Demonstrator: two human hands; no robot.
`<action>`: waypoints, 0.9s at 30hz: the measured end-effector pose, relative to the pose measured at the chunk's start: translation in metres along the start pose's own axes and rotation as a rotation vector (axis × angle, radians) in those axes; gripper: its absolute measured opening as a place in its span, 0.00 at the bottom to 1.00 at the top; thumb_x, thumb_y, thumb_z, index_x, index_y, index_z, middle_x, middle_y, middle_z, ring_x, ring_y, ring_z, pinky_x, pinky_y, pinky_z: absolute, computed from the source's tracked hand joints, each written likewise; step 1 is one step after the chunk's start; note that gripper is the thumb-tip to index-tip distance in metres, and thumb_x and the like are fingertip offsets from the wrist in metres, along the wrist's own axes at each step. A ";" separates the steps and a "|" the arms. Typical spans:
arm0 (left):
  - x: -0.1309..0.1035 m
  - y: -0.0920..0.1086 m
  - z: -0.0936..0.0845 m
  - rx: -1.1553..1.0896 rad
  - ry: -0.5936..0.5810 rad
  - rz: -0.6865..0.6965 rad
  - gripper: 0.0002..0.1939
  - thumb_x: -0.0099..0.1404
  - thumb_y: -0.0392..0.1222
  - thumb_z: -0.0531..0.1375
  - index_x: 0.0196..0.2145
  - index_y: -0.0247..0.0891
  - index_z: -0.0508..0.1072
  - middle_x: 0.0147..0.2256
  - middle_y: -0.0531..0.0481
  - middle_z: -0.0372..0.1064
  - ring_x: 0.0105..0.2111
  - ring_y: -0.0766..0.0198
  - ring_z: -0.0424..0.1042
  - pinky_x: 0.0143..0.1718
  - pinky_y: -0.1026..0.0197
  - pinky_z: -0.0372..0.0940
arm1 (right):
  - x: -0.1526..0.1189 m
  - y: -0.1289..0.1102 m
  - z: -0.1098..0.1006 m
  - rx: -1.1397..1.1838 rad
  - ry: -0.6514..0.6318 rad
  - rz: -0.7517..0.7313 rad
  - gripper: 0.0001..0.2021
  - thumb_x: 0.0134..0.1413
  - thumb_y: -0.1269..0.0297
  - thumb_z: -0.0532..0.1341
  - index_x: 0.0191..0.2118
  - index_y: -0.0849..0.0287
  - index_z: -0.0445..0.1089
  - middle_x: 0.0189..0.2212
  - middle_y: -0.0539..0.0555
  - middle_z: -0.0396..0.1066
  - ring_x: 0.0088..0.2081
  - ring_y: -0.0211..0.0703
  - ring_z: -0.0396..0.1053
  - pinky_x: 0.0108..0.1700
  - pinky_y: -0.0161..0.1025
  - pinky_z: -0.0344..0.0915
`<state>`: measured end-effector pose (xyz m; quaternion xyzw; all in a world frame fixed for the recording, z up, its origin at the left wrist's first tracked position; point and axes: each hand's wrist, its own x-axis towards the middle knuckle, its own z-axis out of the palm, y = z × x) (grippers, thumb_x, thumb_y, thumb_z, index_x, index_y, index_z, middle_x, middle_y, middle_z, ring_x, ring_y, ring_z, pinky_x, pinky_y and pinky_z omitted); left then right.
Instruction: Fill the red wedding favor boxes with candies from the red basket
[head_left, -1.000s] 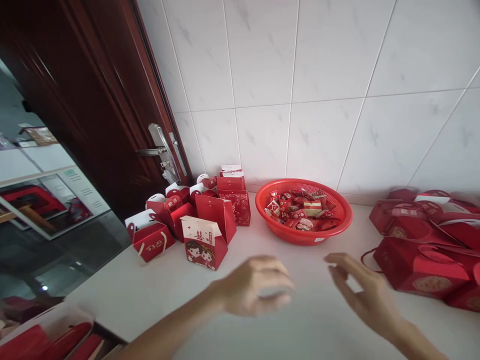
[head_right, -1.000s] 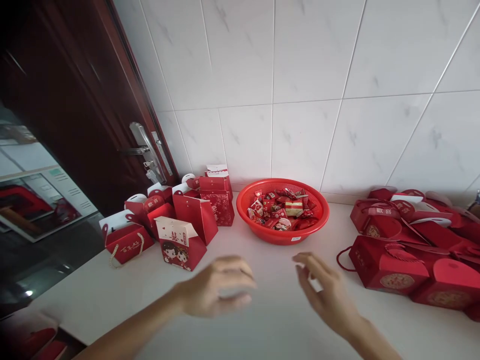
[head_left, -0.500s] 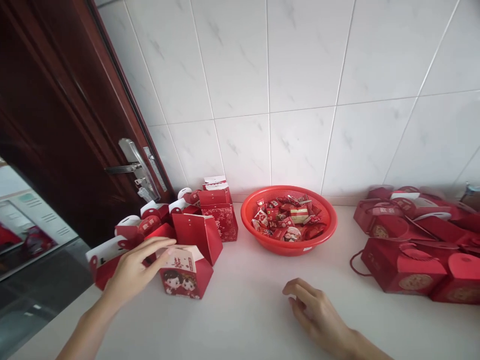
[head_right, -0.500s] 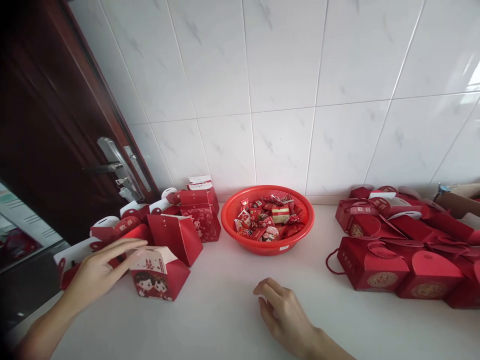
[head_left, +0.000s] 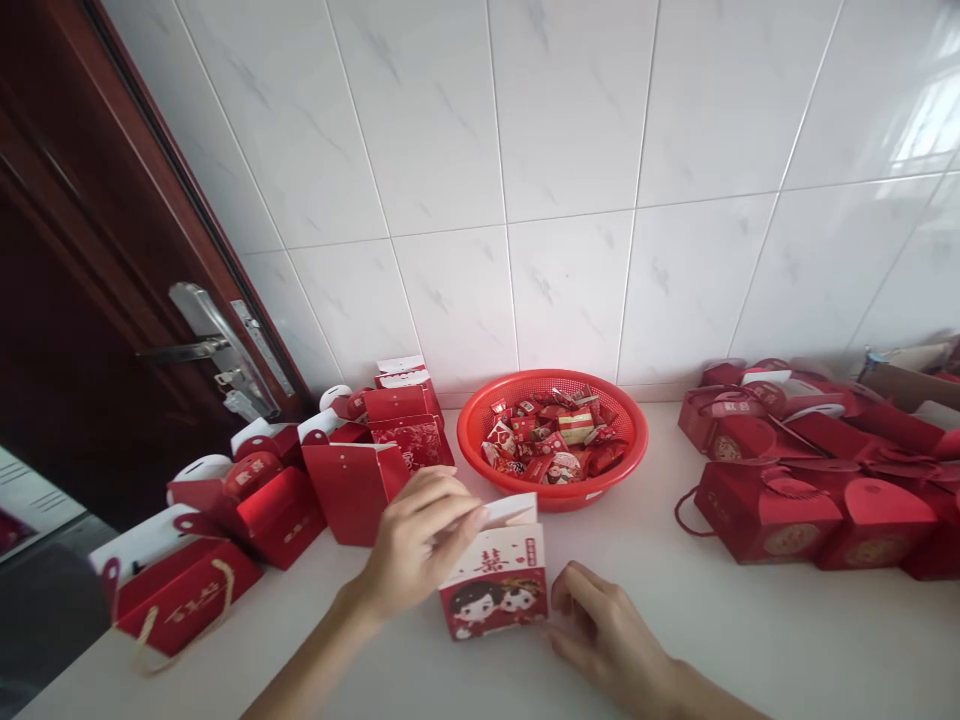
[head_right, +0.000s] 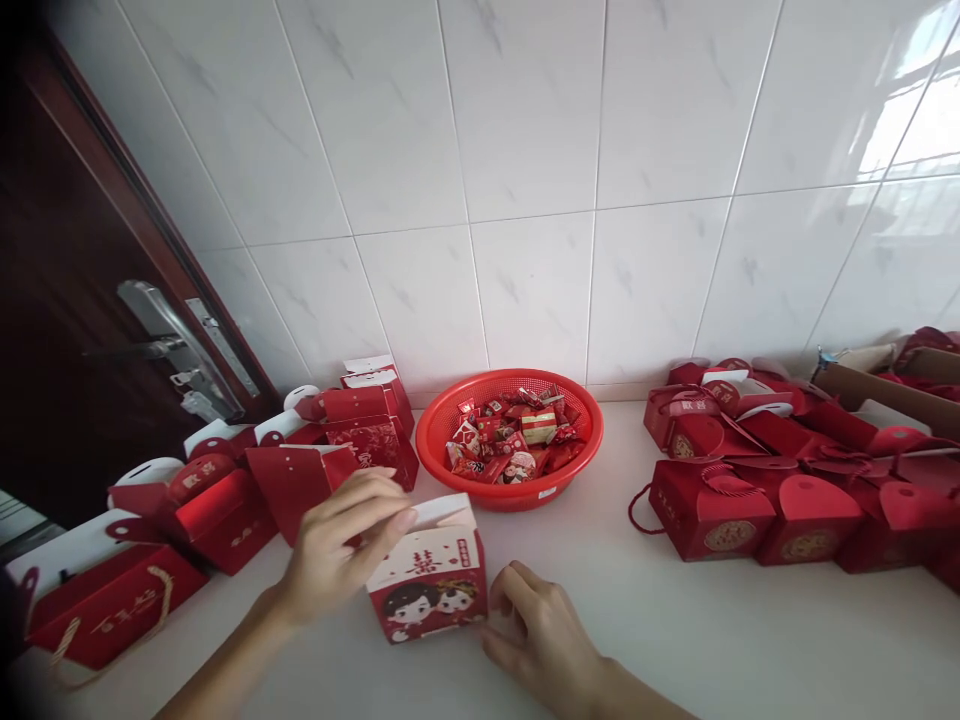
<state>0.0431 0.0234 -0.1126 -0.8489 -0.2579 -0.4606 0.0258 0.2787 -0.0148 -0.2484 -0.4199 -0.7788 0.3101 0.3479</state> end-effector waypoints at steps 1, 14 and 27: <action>0.005 0.002 0.008 -0.065 -0.046 -0.014 0.09 0.67 0.31 0.59 0.29 0.38 0.74 0.24 0.54 0.69 0.27 0.66 0.67 0.44 0.57 0.67 | 0.000 0.002 0.001 -0.015 0.039 -0.008 0.07 0.58 0.66 0.62 0.32 0.56 0.61 0.31 0.49 0.68 0.25 0.35 0.62 0.28 0.32 0.58; 0.039 -0.024 0.038 -0.592 -0.489 -0.712 0.19 0.63 0.51 0.59 0.20 0.35 0.67 0.21 0.56 0.58 0.25 0.69 0.56 0.29 0.64 0.52 | 0.007 0.015 0.003 -0.205 0.189 -0.161 0.12 0.63 0.65 0.56 0.28 0.55 0.58 0.25 0.50 0.68 0.22 0.36 0.61 0.25 0.31 0.53; 0.067 -0.039 0.014 -0.476 -0.576 -0.540 0.19 0.68 0.55 0.59 0.35 0.36 0.79 0.34 0.48 0.77 0.37 0.59 0.73 0.42 0.61 0.67 | 0.005 0.013 0.001 -0.194 0.128 -0.099 0.12 0.62 0.63 0.57 0.27 0.56 0.59 0.25 0.51 0.69 0.23 0.37 0.61 0.27 0.33 0.52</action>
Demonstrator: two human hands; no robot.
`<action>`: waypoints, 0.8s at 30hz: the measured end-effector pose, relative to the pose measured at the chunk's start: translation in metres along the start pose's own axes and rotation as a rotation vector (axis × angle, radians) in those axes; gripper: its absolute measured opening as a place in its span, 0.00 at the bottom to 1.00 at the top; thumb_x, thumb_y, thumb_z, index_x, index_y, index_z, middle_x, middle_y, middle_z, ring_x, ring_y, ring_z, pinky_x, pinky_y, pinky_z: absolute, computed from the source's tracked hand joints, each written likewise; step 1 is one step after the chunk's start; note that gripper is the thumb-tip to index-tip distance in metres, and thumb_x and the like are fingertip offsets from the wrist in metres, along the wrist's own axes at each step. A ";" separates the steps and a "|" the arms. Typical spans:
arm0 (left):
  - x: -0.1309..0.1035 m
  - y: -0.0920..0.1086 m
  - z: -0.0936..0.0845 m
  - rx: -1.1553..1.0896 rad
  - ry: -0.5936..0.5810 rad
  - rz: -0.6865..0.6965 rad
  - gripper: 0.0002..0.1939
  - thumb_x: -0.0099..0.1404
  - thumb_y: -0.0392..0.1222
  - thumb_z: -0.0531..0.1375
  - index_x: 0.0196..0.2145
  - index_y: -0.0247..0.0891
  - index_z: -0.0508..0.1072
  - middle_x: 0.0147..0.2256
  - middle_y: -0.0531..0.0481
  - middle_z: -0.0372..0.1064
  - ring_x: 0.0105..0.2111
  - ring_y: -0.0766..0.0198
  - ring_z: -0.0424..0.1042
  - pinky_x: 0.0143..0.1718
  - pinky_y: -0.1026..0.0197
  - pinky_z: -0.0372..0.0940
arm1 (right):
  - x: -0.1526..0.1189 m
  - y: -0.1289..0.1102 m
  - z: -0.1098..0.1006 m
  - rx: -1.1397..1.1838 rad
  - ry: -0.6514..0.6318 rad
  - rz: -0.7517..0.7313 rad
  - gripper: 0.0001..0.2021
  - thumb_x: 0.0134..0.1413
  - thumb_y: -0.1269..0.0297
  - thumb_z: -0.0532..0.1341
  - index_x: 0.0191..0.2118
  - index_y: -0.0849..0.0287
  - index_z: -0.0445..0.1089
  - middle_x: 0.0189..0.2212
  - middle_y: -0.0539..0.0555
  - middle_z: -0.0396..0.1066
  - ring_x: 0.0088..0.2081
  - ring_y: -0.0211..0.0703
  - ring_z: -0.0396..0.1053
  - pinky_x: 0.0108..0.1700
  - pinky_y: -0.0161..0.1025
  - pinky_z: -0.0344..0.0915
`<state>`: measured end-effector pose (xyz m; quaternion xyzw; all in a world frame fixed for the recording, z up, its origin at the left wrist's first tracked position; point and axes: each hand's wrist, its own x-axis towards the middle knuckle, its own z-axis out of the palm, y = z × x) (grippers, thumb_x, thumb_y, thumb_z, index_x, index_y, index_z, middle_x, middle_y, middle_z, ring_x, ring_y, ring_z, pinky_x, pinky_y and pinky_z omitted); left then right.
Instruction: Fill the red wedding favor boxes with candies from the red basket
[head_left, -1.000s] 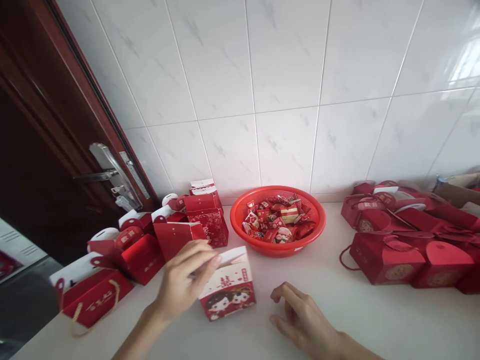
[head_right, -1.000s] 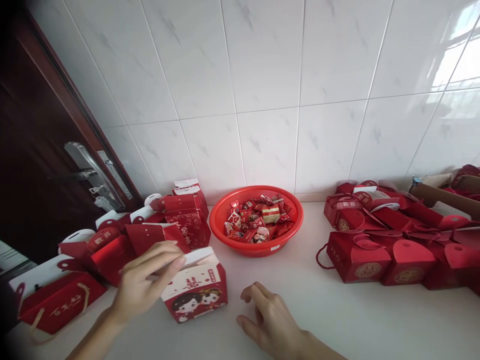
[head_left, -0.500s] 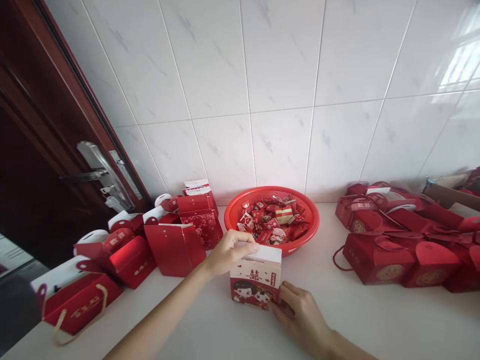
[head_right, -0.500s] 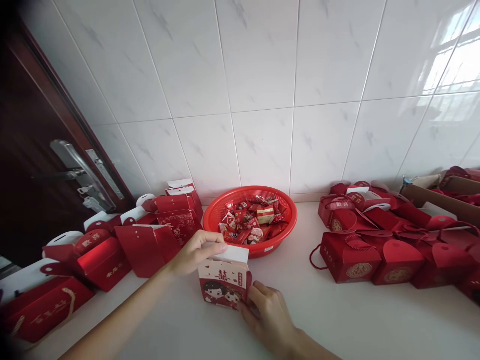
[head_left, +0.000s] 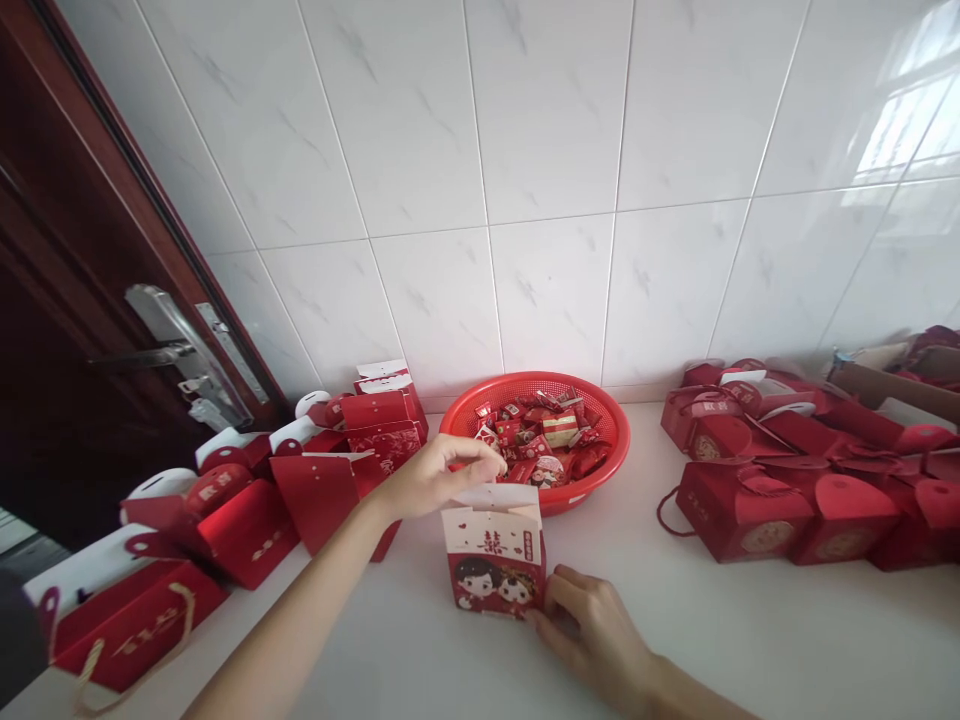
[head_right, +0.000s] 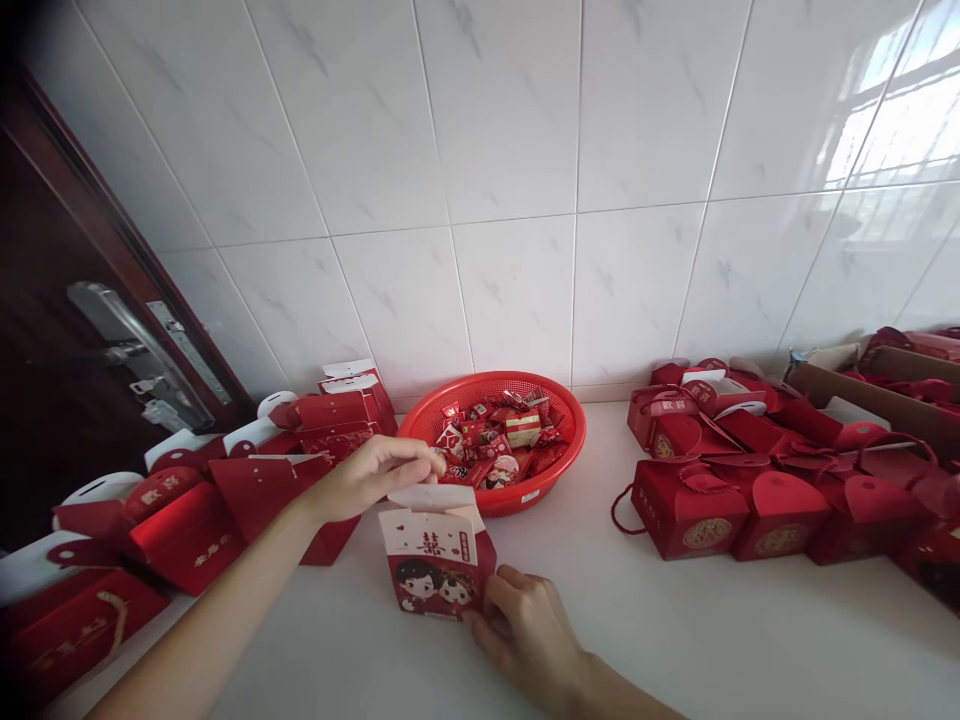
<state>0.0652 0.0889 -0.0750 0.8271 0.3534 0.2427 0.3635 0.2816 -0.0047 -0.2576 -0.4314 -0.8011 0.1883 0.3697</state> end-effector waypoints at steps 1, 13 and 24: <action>0.007 -0.001 -0.003 0.026 0.001 0.003 0.19 0.68 0.55 0.58 0.34 0.36 0.79 0.34 0.48 0.77 0.39 0.58 0.74 0.44 0.60 0.67 | 0.000 0.000 0.000 0.007 -0.005 0.009 0.12 0.61 0.63 0.57 0.27 0.56 0.59 0.26 0.51 0.69 0.24 0.37 0.62 0.27 0.33 0.53; 0.130 -0.071 0.010 0.315 -0.063 -0.174 0.02 0.52 0.38 0.67 0.26 0.38 0.77 0.29 0.50 0.77 0.30 0.61 0.72 0.35 0.60 0.63 | 0.001 -0.003 -0.003 0.046 -0.003 0.000 0.12 0.61 0.61 0.57 0.26 0.56 0.58 0.26 0.51 0.69 0.24 0.37 0.62 0.27 0.33 0.53; 0.143 -0.102 0.015 0.054 0.123 -0.134 0.08 0.56 0.42 0.64 0.33 0.36 0.78 0.35 0.51 0.78 0.40 0.56 0.74 0.43 0.57 0.65 | 0.004 -0.010 -0.008 0.278 0.032 0.026 0.10 0.60 0.63 0.56 0.27 0.56 0.60 0.26 0.50 0.66 0.22 0.35 0.59 0.24 0.32 0.55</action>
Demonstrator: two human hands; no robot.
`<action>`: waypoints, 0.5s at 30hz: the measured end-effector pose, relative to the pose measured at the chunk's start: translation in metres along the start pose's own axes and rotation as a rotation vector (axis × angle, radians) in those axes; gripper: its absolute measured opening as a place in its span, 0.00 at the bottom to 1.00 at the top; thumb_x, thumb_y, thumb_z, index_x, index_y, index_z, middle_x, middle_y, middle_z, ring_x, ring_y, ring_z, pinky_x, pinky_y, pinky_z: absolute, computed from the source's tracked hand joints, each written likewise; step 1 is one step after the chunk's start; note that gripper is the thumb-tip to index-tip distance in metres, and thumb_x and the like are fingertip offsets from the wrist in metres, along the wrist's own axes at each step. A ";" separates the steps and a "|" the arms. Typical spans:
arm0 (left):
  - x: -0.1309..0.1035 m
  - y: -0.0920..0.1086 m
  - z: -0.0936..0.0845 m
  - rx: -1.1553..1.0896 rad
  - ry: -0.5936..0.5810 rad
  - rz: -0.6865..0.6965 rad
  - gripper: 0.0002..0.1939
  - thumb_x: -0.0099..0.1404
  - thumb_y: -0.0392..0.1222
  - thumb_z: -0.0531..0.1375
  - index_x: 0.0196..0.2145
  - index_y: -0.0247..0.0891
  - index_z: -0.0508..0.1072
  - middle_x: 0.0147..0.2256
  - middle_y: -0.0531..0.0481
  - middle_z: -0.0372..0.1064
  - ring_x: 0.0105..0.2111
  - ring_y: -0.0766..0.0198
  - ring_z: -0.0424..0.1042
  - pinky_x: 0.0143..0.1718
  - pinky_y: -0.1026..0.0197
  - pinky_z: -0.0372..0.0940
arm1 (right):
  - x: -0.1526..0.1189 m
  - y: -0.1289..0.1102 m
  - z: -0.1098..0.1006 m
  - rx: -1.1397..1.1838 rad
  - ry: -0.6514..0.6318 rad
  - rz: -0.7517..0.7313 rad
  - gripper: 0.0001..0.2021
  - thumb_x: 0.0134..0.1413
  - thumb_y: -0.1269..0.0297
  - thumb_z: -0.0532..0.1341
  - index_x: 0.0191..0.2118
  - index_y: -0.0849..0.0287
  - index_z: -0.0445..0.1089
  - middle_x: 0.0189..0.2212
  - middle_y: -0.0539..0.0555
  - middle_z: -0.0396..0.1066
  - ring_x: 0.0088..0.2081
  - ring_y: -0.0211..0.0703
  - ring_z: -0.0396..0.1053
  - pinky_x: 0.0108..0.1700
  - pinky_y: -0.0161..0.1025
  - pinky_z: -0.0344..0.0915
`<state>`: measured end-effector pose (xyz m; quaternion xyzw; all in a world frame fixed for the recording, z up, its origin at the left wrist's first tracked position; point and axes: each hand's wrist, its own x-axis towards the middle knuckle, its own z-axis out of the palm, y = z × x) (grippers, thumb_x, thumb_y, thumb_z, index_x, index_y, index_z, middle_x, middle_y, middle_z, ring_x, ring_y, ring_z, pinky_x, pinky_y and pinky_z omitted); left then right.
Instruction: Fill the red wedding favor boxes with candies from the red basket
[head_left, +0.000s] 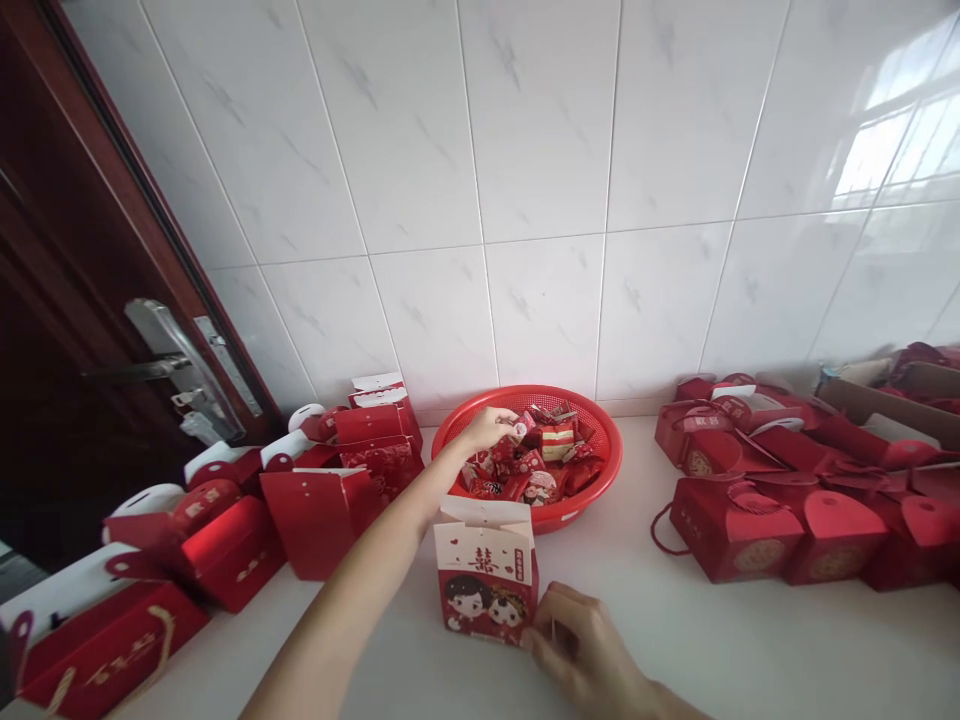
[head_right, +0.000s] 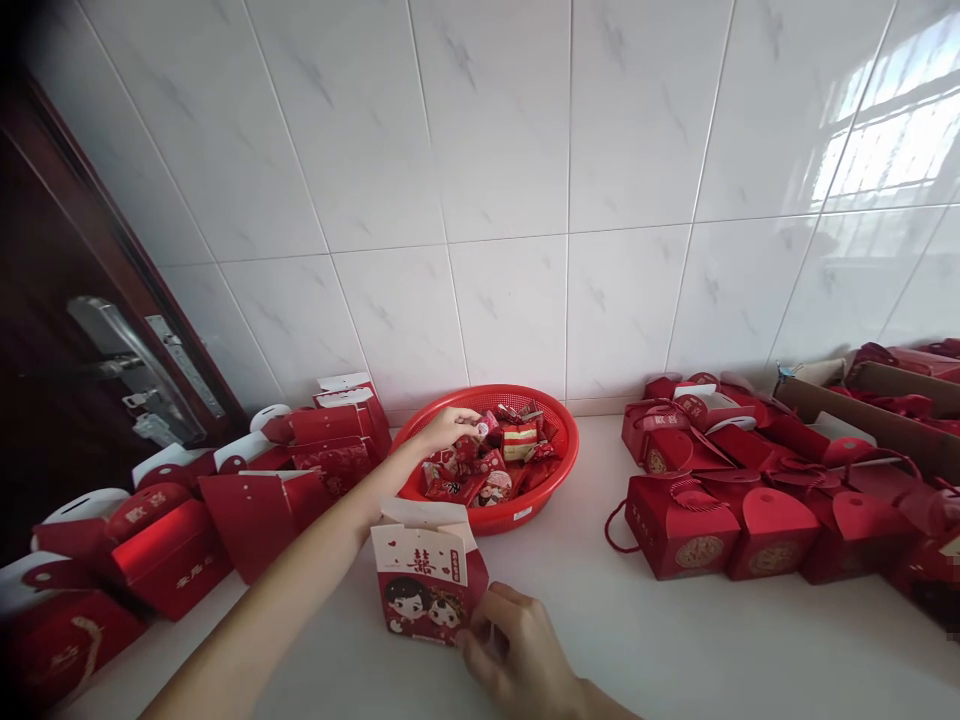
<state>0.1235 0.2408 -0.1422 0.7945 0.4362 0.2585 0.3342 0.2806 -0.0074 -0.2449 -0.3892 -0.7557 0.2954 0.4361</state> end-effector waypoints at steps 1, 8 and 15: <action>0.000 0.000 -0.002 -0.045 0.030 0.012 0.10 0.56 0.42 0.63 0.37 0.37 0.78 0.40 0.49 0.78 0.43 0.55 0.74 0.46 0.56 0.65 | 0.002 -0.006 -0.005 0.024 0.018 -0.017 0.11 0.61 0.63 0.56 0.27 0.56 0.61 0.26 0.50 0.66 0.22 0.35 0.60 0.24 0.32 0.56; -0.007 0.015 -0.005 -0.294 -0.034 0.136 0.20 0.57 0.49 0.67 0.45 0.35 0.78 0.48 0.42 0.78 0.47 0.54 0.76 0.51 0.53 0.68 | 0.088 -0.039 -0.075 -0.031 0.406 -0.057 0.07 0.61 0.59 0.58 0.40 0.56 0.67 0.35 0.55 0.73 0.32 0.42 0.69 0.36 0.39 0.68; -0.014 0.021 -0.005 -0.271 -0.088 0.163 0.22 0.57 0.53 0.69 0.43 0.35 0.78 0.46 0.42 0.78 0.46 0.54 0.76 0.50 0.53 0.68 | 0.176 -0.008 -0.085 0.262 0.460 0.298 0.14 0.39 0.56 0.70 0.27 0.57 0.67 0.25 0.52 0.71 0.29 0.46 0.70 0.30 0.39 0.66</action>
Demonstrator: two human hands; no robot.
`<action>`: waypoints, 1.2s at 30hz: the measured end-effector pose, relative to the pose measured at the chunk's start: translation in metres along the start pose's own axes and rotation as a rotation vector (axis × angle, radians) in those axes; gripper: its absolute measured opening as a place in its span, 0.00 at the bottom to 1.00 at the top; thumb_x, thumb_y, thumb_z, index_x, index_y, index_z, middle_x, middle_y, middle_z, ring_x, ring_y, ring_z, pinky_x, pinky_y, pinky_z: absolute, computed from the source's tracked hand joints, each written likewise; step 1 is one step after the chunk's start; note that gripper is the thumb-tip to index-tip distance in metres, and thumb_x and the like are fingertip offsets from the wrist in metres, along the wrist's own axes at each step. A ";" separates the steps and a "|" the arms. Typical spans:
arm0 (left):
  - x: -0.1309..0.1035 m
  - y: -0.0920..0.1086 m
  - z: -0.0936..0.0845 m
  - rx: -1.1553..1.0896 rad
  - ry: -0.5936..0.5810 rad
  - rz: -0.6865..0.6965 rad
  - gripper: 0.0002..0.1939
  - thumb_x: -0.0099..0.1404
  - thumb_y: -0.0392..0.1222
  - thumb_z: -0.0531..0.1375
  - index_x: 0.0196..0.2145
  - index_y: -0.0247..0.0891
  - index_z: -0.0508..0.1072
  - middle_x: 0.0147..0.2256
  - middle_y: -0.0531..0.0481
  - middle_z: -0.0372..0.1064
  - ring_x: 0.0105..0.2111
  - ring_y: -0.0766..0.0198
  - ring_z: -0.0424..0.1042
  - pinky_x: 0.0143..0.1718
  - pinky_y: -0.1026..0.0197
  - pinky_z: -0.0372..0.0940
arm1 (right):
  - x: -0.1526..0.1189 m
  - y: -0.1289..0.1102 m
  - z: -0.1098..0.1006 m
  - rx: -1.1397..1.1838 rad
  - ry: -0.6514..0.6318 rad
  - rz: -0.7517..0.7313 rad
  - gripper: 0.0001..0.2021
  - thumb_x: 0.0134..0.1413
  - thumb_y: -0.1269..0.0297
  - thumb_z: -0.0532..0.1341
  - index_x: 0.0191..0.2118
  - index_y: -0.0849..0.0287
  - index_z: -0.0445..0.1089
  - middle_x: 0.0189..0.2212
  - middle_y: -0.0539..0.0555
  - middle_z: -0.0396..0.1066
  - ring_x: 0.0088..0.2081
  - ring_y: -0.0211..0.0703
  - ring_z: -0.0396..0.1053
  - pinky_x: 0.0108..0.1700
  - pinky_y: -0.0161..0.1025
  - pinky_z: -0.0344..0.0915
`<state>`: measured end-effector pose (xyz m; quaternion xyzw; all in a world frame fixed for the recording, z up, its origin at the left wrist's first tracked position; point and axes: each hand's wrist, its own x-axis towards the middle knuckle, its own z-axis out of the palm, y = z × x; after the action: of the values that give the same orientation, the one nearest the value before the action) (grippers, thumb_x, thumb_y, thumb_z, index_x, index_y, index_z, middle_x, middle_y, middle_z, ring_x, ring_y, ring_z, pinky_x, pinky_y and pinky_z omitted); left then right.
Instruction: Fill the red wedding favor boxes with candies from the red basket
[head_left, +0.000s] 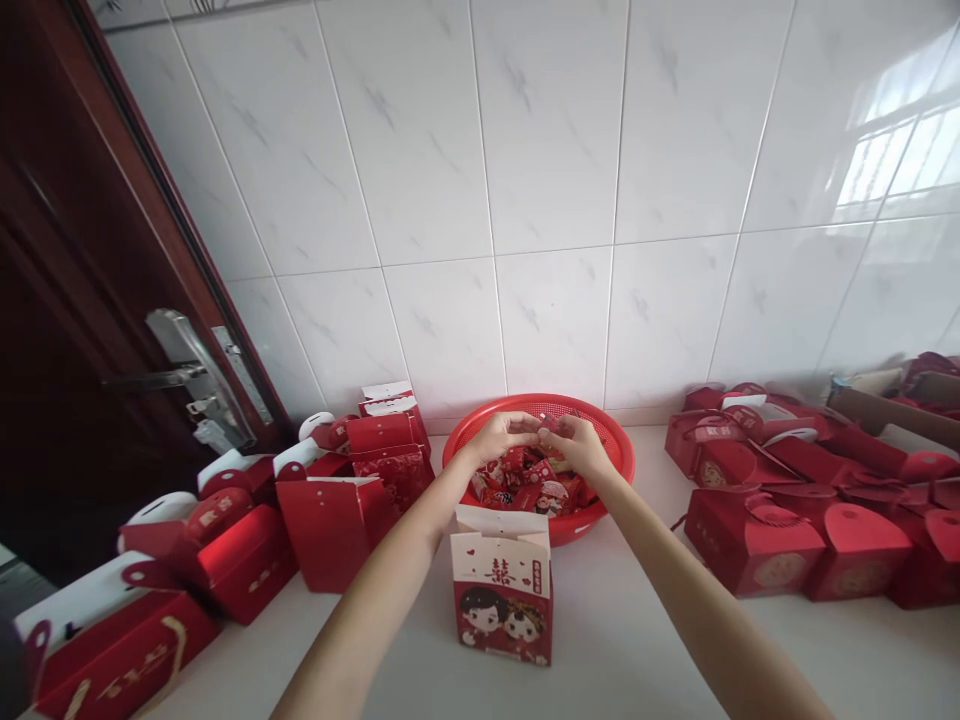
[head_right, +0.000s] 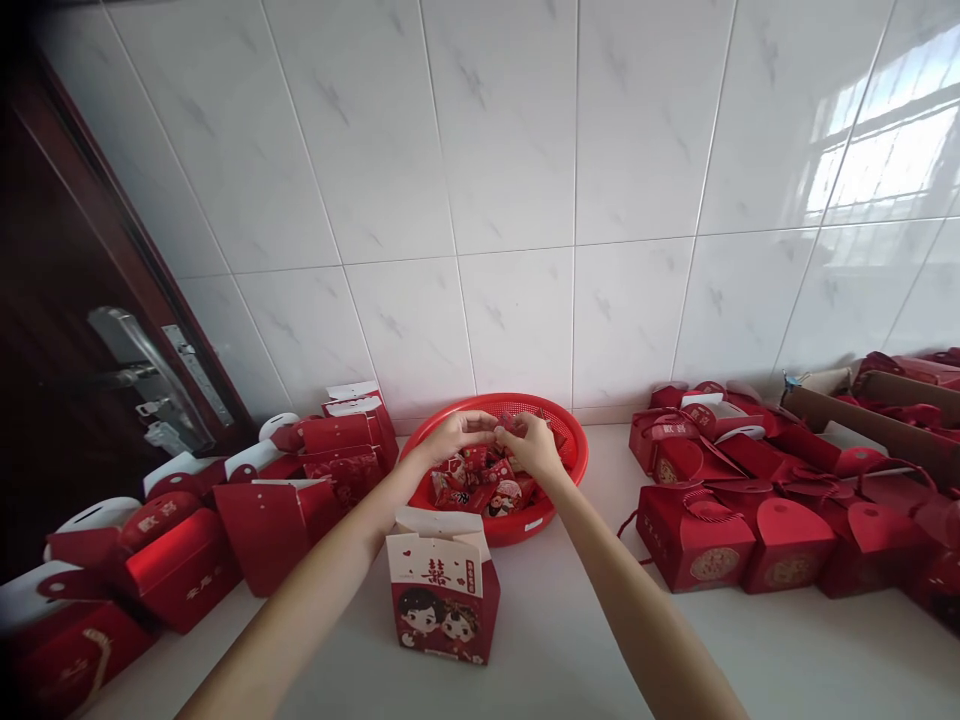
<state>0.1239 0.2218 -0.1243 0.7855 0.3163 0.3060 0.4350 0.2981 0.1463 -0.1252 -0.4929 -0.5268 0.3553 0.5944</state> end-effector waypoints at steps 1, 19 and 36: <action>0.000 -0.002 0.000 0.017 -0.002 -0.009 0.20 0.59 0.51 0.68 0.44 0.35 0.78 0.47 0.42 0.78 0.47 0.54 0.76 0.50 0.54 0.68 | 0.002 0.003 0.002 0.025 -0.011 -0.003 0.14 0.39 0.56 0.70 0.24 0.57 0.65 0.23 0.51 0.70 0.28 0.46 0.70 0.29 0.39 0.65; 0.002 -0.016 0.002 0.331 0.020 -0.093 0.16 0.57 0.51 0.66 0.37 0.36 0.76 0.39 0.45 0.77 0.39 0.55 0.74 0.42 0.57 0.67 | 0.003 0.012 -0.017 0.371 0.100 0.200 0.12 0.33 0.58 0.68 0.23 0.56 0.65 0.23 0.52 0.72 0.27 0.43 0.70 0.24 0.35 0.65; -0.010 0.007 0.020 0.335 -0.486 -0.190 0.14 0.47 0.51 0.74 0.26 0.40 0.79 0.25 0.54 0.72 0.26 0.63 0.69 0.27 0.63 0.57 | -0.002 0.006 -0.015 0.397 0.086 0.243 0.12 0.36 0.58 0.69 0.26 0.58 0.70 0.20 0.49 0.71 0.24 0.38 0.67 0.24 0.34 0.63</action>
<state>0.1341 0.2010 -0.1285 0.8634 0.3211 0.0109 0.3890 0.3126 0.1427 -0.1305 -0.4408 -0.3576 0.4993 0.6546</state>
